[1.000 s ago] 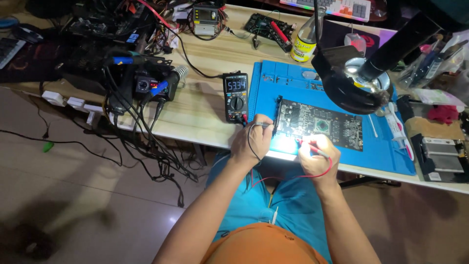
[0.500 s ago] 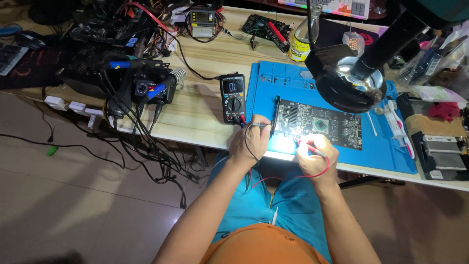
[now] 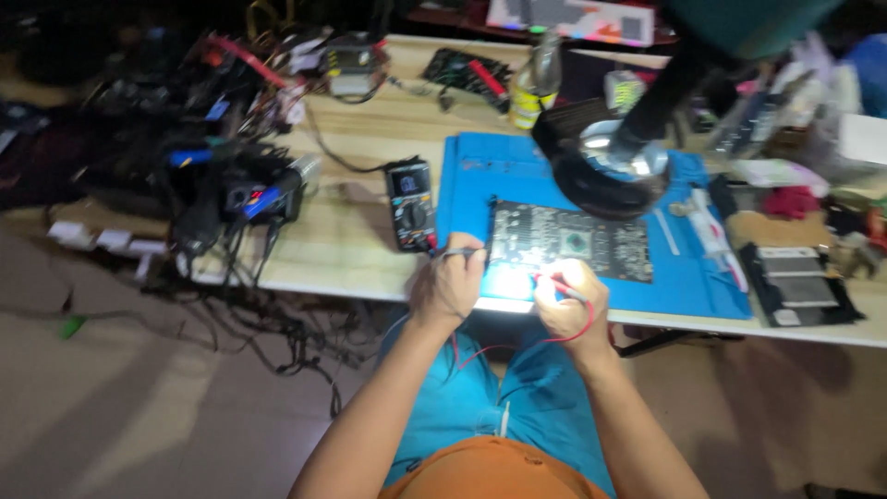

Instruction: Testing electrical components on a graphics card using a digital multimeter and a digital microscope.

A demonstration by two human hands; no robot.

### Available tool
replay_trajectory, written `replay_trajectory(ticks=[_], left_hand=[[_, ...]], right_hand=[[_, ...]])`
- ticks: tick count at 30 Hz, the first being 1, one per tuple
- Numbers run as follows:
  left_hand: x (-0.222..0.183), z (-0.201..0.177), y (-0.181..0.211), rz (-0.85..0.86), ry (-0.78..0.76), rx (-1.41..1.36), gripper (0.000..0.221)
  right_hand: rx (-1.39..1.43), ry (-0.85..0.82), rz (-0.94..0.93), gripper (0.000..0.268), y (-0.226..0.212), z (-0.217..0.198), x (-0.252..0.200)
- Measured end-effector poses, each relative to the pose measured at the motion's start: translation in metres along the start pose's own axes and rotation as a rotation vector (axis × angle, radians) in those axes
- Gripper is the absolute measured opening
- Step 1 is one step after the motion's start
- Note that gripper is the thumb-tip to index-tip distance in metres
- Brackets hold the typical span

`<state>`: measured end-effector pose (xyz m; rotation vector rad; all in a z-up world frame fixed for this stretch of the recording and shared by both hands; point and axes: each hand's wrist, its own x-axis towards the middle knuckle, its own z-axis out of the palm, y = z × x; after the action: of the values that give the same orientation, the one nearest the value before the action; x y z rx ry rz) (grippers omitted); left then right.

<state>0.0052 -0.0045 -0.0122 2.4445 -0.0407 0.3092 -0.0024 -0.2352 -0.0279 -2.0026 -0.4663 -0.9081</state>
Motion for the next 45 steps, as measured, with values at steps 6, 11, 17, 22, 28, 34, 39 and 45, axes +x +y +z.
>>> replay_trajectory(ticks=[6, 11, 17, 22, 28, 34, 39, 45], left_hand=[[-0.001, 0.0, -0.004, 0.017, 0.001, -0.017, 0.022], [-0.002, -0.003, -0.001, 0.023, 0.007, 0.011, 0.022], [-0.005, -0.006, 0.003, 0.073, 0.058, -0.034, 0.021], [-0.005, -0.005, 0.0, 0.087, 0.068, -0.031, 0.022], [-0.004, -0.003, 0.0, 0.039, 0.044, -0.019, 0.023], [-0.004, -0.007, 0.007, -0.002, 0.029, -0.021, 0.021], [0.001, 0.004, -0.001, 0.002, -0.005, -0.001, 0.021], [0.006, 0.015, -0.009, 0.0, -0.032, -0.019, 0.024]], right_hand=[[0.038, -0.098, 0.256, 0.012, -0.011, -0.045, 0.031], [-0.033, -0.05, 0.328, 0.016, 0.002, -0.065, 0.045], [0.098, -0.06, 0.162, 0.014, 0.013, -0.03, 0.019], [0.052, -0.08, 0.045, 0.014, 0.017, -0.024, 0.012], [0.093, -0.135, 0.035, 0.012, 0.022, -0.025, 0.012], [0.071, -0.201, 0.029, 0.011, 0.02, -0.025, 0.015], [0.029, -0.221, 0.105, 0.013, 0.012, -0.025, 0.015], [-0.002, -0.236, 0.142, 0.013, 0.015, -0.023, 0.013]])
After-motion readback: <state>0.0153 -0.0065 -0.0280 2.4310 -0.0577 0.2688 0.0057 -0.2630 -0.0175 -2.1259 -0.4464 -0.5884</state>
